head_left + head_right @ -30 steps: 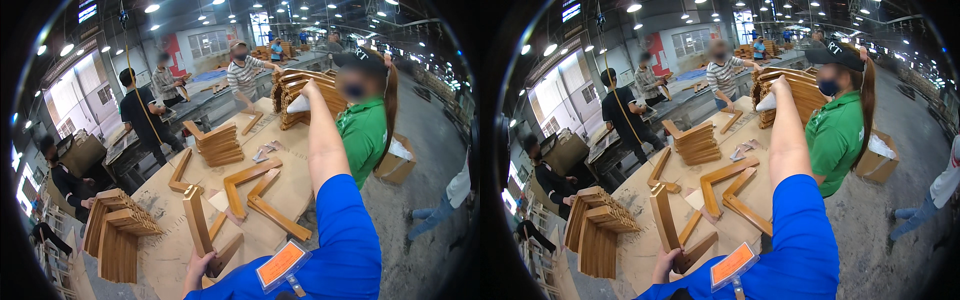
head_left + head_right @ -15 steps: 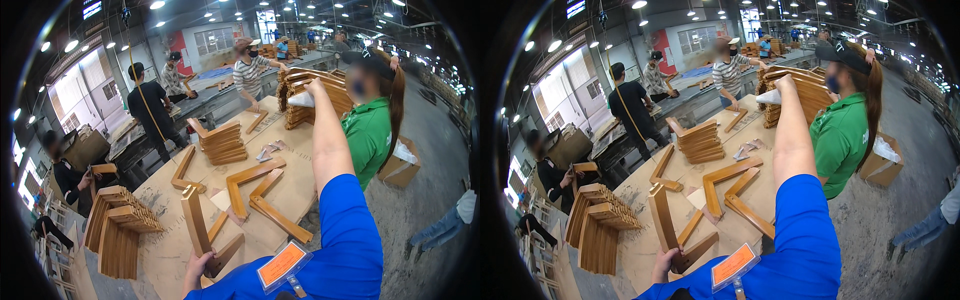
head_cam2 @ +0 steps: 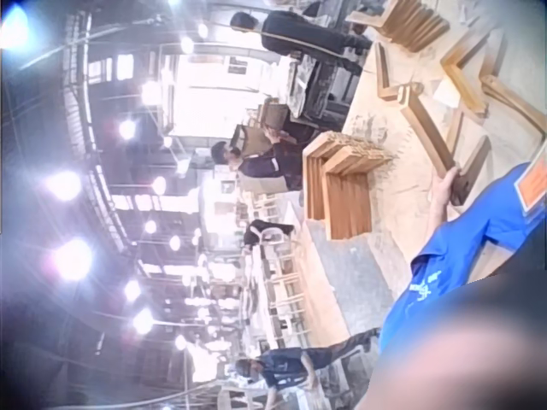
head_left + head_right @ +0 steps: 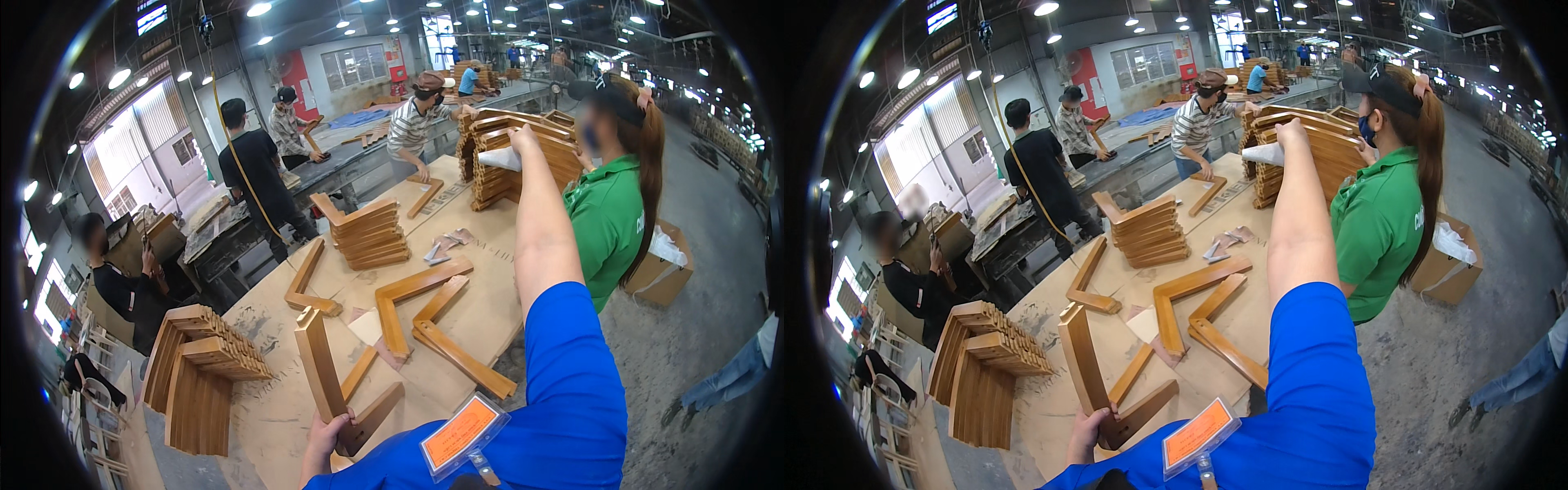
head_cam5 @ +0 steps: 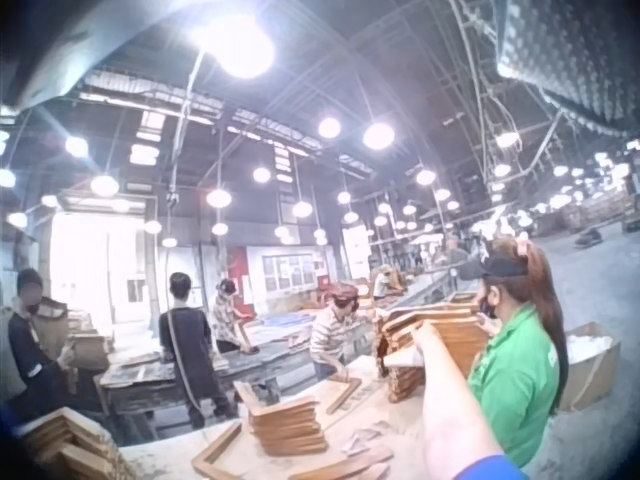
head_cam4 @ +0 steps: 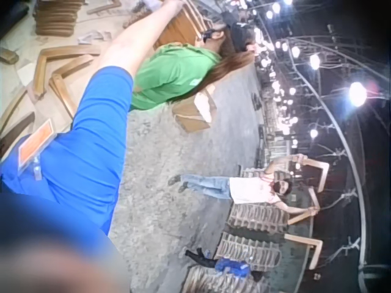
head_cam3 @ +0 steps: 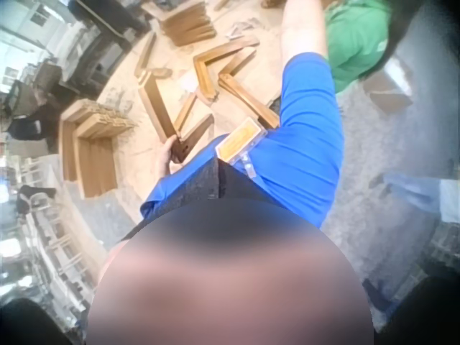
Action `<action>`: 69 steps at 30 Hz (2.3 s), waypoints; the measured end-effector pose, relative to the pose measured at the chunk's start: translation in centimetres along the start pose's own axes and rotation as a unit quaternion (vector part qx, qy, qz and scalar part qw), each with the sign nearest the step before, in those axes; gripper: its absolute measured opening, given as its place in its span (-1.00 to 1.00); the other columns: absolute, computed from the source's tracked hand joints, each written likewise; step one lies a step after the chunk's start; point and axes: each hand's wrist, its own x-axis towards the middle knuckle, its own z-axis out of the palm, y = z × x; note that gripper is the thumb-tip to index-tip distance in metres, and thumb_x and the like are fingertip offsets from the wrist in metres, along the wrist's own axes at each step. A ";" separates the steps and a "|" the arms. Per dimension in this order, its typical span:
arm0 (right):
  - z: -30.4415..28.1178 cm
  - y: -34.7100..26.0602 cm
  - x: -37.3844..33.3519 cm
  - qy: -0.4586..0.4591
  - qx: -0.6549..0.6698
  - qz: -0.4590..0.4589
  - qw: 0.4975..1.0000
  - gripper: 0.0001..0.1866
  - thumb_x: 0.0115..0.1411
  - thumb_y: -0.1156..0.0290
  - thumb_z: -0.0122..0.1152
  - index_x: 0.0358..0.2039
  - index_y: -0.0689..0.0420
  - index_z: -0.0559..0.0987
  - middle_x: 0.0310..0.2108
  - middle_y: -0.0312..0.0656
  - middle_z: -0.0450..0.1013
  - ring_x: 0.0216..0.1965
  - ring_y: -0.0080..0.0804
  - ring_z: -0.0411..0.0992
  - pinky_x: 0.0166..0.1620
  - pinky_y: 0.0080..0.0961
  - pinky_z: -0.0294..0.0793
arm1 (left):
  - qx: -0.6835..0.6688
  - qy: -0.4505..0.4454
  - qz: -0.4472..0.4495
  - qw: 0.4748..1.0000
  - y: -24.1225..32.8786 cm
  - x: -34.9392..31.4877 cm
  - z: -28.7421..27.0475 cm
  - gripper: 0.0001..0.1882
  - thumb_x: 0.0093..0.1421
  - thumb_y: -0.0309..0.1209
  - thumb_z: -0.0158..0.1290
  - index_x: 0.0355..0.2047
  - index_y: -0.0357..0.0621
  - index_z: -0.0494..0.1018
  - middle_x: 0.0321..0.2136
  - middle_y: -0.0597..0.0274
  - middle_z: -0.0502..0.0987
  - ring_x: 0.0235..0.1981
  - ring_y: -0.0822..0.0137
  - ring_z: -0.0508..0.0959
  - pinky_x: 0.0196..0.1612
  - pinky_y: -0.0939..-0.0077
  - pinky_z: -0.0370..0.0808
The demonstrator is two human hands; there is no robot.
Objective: The person wipes multiple L-shaped wooden furniture parts with a white cloth on a workbench. They handle each piece one at a time, turning them over to wipe different sides, then place them back on the table. Other workers are visible in the background performing similar tasks.
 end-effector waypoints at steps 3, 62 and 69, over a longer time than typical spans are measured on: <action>0.3 0.6 0.8 0.021 0.027 0.020 0.999 -0.33 0.26 0.05 0.03 0.23 0.22 0.20 0.18 0.15 0.26 0.20 0.03 0.25 0.21 -0.22 0.25 | 0.013 -0.005 0.002 1.000 0.1 0.0 0.0 -0.76 0.02 -0.49 0.04 -0.27 -0.27 0.37 -0.49 0.16 0.50 -0.42 0.34 0.52 -0.27 0.46 0.46; 20.7 11.1 -48.8 -0.555 0.347 -0.063 0.753 -0.49 0.18 0.48 0.22 0.14 0.19 0.33 -0.18 -0.20 0.51 -0.12 -0.48 0.45 -0.04 -0.47 0.45 | 0.231 0.066 0.018 0.971 4.6 5.4 1.3 -0.50 0.03 -0.41 0.12 -0.01 -0.36 0.35 -0.20 0.07 0.53 -0.17 0.30 0.52 -0.06 0.41 0.44; 18.7 11.2 -47.2 -0.624 0.563 0.160 0.518 -0.68 0.26 0.37 0.14 0.01 0.09 0.42 -0.11 -0.28 0.47 -0.08 -0.44 0.44 -0.01 -0.40 0.44 | 0.150 0.086 0.071 0.982 3.8 6.6 1.7 -0.37 0.22 -0.21 0.07 0.20 -0.27 0.16 -0.03 0.04 0.44 0.00 0.28 0.42 0.04 0.40 0.37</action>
